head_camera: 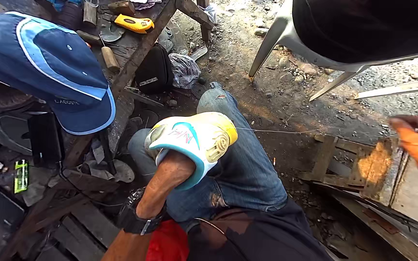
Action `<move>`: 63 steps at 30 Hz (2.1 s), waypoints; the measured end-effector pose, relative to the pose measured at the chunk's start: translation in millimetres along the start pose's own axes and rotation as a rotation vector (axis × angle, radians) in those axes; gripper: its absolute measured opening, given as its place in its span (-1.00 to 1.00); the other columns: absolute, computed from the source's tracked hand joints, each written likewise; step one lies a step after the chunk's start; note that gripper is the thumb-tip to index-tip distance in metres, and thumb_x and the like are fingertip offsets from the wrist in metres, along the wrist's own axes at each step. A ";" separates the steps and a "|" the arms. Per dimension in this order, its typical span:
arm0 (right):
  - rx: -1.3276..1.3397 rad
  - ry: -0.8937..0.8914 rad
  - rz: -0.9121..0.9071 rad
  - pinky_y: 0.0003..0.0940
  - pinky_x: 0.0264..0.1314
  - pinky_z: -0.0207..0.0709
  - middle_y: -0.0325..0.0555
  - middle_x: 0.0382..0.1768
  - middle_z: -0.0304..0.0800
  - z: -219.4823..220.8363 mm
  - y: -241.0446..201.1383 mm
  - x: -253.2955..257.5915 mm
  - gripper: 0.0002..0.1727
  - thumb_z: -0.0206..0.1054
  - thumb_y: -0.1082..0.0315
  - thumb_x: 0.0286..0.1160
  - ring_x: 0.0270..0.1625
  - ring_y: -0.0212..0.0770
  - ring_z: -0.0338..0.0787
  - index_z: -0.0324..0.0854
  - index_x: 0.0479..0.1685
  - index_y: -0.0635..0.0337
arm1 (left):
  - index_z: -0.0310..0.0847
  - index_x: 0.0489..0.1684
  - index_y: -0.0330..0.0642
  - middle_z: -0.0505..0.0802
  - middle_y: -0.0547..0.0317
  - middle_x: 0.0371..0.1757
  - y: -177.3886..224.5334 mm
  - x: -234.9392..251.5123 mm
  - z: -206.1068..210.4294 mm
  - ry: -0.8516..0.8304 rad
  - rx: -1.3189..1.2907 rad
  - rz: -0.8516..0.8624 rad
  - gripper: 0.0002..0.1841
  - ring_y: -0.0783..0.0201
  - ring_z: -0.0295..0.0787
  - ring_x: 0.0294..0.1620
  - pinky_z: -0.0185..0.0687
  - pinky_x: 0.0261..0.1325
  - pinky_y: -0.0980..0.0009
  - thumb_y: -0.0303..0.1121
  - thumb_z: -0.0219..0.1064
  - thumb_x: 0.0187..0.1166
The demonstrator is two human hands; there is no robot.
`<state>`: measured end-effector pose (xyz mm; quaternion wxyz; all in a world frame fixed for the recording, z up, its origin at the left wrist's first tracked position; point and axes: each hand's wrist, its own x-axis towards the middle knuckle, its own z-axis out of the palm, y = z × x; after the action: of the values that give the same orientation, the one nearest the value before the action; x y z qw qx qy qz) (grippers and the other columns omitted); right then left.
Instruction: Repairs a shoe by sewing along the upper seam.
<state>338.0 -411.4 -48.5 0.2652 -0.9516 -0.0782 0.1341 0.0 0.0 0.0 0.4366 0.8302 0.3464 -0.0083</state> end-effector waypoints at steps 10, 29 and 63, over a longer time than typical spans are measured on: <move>0.571 -0.540 -0.765 -0.57 -0.33 0.49 -0.22 -0.09 0.83 157.3 -223.1 -94.8 -0.55 0.41 0.02 0.60 -0.38 -0.54 0.60 0.67 0.23 0.18 | 0.64 -0.04 0.08 0.87 0.68 -0.14 -10.2 -3.8 6.1 0.160 -0.726 -0.017 -0.71 0.74 0.76 0.04 0.69 0.21 0.66 -0.60 0.30 0.45; 0.967 -0.607 -0.460 -0.76 -0.52 0.36 -0.47 -0.47 0.72 166.9 -226.3 -115.2 -0.86 0.35 0.35 0.63 -0.56 -0.70 0.48 0.77 -0.16 0.23 | 0.70 -0.09 -0.62 0.85 -0.44 -0.06 -6.8 -7.6 14.5 0.268 0.422 0.126 -0.66 -0.16 0.82 0.12 0.55 0.27 0.07 -0.38 0.25 0.52; 0.385 -0.524 -1.132 -0.55 -0.26 0.55 -0.35 -0.26 0.83 141.3 -234.4 -47.5 -0.70 0.22 0.18 0.76 -0.26 -0.52 0.72 0.87 0.15 -0.04 | 0.57 0.19 -0.23 0.92 0.11 -0.02 -3.6 12.8 -5.2 0.013 -1.030 0.017 -0.41 0.28 0.90 0.05 0.83 0.21 0.29 -0.44 0.70 0.10</move>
<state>232.7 -154.9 -31.5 0.4328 -0.6346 -0.6038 0.2130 6.1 12.4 -3.4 0.7868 0.5104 0.3016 0.1718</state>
